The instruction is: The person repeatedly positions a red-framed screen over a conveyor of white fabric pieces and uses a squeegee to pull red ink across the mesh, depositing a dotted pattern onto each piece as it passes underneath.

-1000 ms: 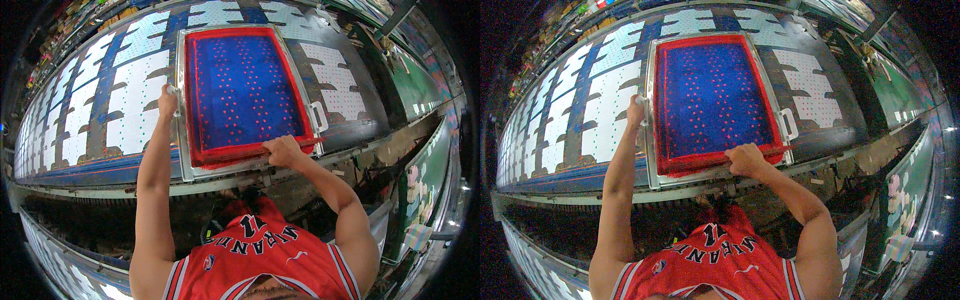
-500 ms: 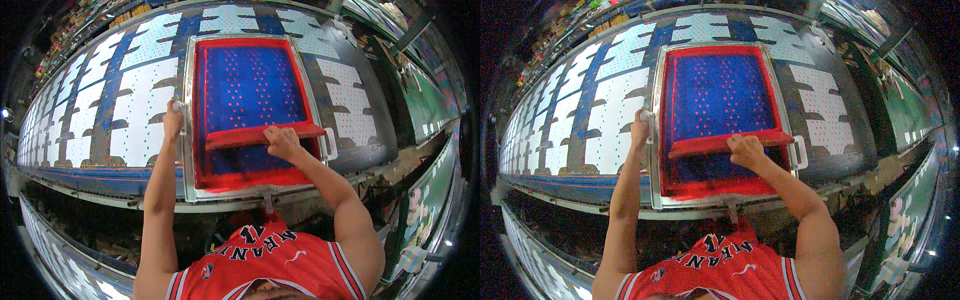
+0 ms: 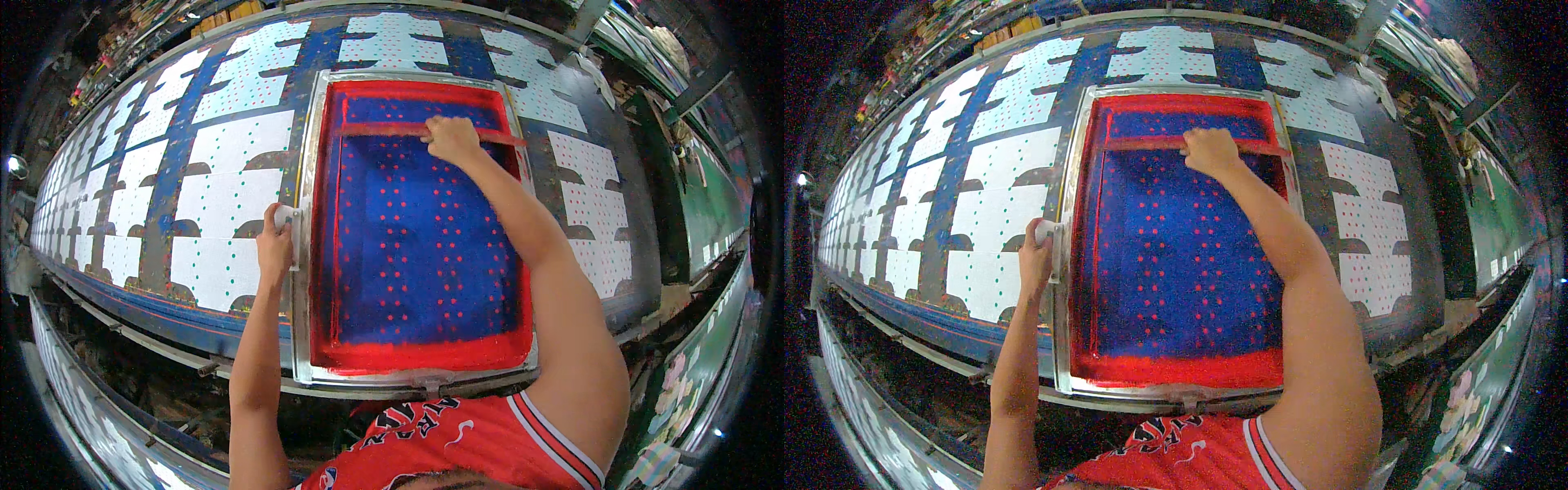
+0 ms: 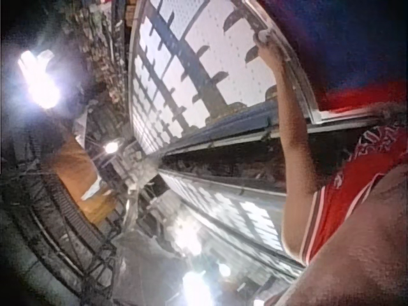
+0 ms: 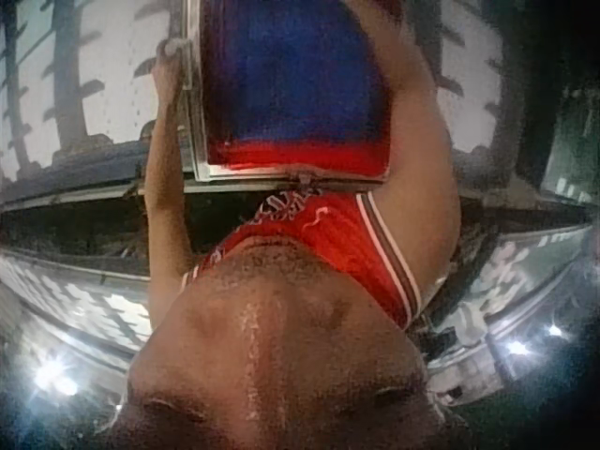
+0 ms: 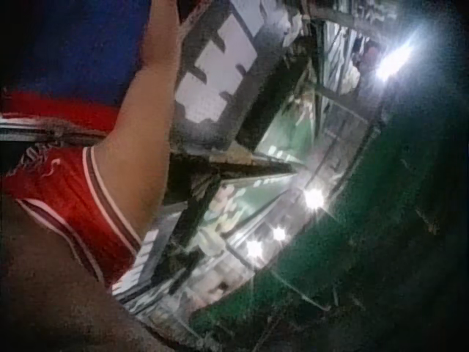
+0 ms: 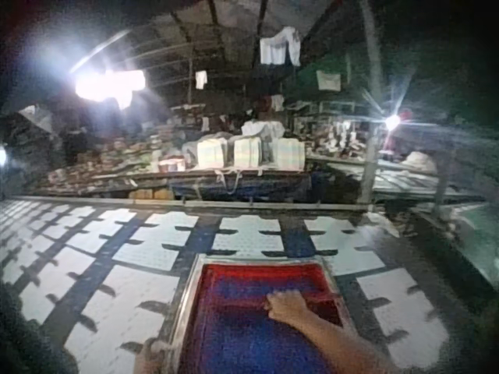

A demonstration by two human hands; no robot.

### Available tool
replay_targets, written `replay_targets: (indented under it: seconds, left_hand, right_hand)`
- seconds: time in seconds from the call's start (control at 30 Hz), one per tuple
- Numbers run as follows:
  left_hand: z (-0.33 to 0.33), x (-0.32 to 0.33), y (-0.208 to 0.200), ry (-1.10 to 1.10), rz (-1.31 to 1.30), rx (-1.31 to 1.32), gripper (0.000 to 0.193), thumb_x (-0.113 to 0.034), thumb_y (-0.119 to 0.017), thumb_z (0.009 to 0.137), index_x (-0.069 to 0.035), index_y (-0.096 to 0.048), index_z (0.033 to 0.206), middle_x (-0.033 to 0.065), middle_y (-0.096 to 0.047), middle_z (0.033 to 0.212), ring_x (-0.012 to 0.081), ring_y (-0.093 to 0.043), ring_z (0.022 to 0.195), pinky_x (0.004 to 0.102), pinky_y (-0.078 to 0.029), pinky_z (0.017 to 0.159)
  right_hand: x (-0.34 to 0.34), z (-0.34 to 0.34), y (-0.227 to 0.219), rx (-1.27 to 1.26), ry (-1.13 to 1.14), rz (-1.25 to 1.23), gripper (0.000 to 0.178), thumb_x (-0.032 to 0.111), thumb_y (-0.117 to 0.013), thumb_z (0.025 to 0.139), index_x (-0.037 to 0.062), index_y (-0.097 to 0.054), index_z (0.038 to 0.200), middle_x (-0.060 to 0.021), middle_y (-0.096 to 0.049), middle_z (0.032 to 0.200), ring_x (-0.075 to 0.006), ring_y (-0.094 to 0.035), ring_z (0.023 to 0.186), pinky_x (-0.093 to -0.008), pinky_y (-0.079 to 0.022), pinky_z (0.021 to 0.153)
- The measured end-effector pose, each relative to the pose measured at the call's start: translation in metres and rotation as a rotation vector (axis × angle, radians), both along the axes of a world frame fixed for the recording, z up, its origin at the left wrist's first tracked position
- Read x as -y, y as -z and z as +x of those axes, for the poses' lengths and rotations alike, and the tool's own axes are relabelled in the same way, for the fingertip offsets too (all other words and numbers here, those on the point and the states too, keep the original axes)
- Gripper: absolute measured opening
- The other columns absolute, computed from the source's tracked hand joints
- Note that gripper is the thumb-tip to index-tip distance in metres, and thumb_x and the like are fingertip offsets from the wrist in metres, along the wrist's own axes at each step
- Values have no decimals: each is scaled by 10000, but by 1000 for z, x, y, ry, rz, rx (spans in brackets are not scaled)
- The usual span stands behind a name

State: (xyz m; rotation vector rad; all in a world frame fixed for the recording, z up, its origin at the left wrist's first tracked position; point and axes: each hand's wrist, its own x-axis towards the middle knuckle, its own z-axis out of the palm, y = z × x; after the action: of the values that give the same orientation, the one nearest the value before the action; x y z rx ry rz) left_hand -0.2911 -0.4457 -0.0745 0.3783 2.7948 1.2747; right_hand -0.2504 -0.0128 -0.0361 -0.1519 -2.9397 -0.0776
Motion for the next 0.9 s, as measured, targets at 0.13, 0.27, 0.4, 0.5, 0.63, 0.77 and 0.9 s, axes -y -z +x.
replay_targets:
  seconds: [0.13,0.27,0.4,0.5,0.63,0.77,0.9]
  left_hand:
    - [-2,1,1,-56,-5,164,504,-99,-577,941,-201,-480,1425,279,-702,856,433,-710,790,499,-523,719]
    - [-2,0,4,-46,44,136,490,-79,-584,949,-194,-495,1416,183,-704,885,272,-687,703,396,-517,591]
    - [-1,1,0,-18,95,113,483,-107,-595,949,-179,-496,1416,263,-721,935,368,-729,828,451,-534,732]
    - [-1,0,-5,-58,73,214,483,-103,-599,947,-159,-499,1416,256,-724,948,362,-732,857,440,-540,759]
    - [0,-2,-7,-48,82,169,488,-95,-603,942,-158,-500,1416,250,-723,939,354,-729,860,437,-541,777]
    - [0,-2,-5,-64,104,190,493,-86,-600,940,-157,-498,1418,244,-721,923,344,-726,842,429,-539,774]
    - [2,-2,-6,-34,108,154,499,-68,-588,934,-155,-498,1417,245,-720,937,338,-727,854,419,-537,769]
  right_hand:
    - [-31,-51,3,-45,13,6,304,354,-709,832,69,-714,939,-146,-737,924,-351,-725,860,-515,-558,718]
    - [-46,-74,-5,-40,-13,19,342,393,-712,844,76,-722,971,-161,-737,921,-366,-722,874,-521,-557,738]
    - [-58,-84,-27,13,-18,-1,372,419,-716,857,94,-737,1039,-187,-735,907,-381,-719,886,-520,-558,757]
    - [-62,-94,-34,38,28,-14,397,439,-728,827,90,-754,1013,-184,-745,963,-375,-724,921,-506,-571,802]
    - [-67,-110,-28,20,37,-17,406,450,-736,823,91,-756,1010,-196,-744,982,-380,-725,930,-497,-575,811]
    - [-75,-119,-22,57,44,-23,413,454,-743,817,79,-760,990,-210,-741,985,-386,-723,943,-497,-576,816]
    - [-76,-107,-28,124,19,-41,418,434,-740,802,52,-760,970,-210,-740,973,-388,-720,946,-508,-574,822]
